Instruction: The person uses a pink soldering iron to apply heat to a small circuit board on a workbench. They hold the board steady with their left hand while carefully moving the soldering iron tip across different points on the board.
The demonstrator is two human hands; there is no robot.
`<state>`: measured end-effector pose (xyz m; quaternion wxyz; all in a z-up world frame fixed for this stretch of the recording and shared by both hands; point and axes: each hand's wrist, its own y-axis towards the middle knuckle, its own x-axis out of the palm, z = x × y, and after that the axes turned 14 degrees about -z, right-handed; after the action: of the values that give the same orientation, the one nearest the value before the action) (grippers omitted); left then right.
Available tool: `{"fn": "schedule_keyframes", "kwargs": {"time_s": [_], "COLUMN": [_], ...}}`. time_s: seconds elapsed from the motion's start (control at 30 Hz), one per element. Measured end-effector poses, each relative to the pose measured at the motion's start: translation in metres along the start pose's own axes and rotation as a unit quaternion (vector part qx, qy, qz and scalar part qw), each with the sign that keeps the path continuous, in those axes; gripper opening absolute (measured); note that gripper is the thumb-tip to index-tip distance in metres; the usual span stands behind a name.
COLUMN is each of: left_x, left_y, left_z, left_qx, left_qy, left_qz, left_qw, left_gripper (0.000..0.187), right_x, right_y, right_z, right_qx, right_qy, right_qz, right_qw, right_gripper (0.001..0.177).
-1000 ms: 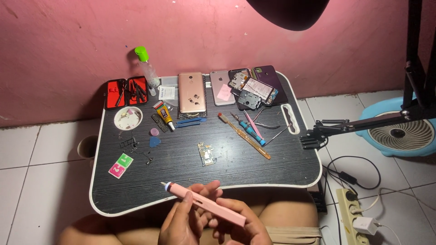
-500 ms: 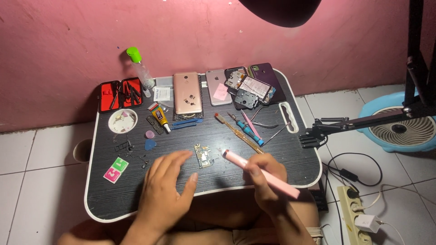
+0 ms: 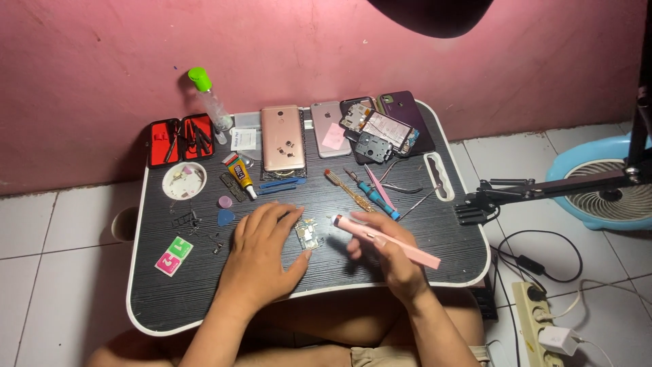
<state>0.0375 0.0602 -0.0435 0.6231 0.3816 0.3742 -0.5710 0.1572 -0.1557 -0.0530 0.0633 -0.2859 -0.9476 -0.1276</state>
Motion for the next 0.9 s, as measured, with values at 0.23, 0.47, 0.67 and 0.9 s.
{"fn": "schedule_keyframes", "kwargs": {"time_s": [0.23,0.47,0.67,0.9], "left_x": [-0.003,0.004,-0.007,-0.01], "left_y": [-0.002,-0.002,-0.004,0.0], "left_z": [-0.004,-0.01,-0.007,-0.002], "left_qx": [0.0,-0.007,0.005,-0.026], "left_qy": [-0.021,-0.025,-0.068,-0.032], "left_qz": [-0.007,-0.012,-0.019,-0.05], "left_qw": [1.0,1.0,0.998,0.998], "left_gripper": [0.074,0.067,0.065,0.069], "right_x": [-0.012,-0.006,0.013,-0.032], "right_y": [0.002,0.006,0.009,0.009], "right_z": [0.029,0.033,-0.001,0.013], "right_qx": [0.037,-0.002,0.055,0.073], "right_qy": [0.005,-0.054,-0.075,-0.148], "right_qz": [0.051,0.115,0.062,-0.038], "right_qw": [0.998,0.992,0.994,0.986], "right_gripper": [0.031,0.032,0.053,0.042]}}
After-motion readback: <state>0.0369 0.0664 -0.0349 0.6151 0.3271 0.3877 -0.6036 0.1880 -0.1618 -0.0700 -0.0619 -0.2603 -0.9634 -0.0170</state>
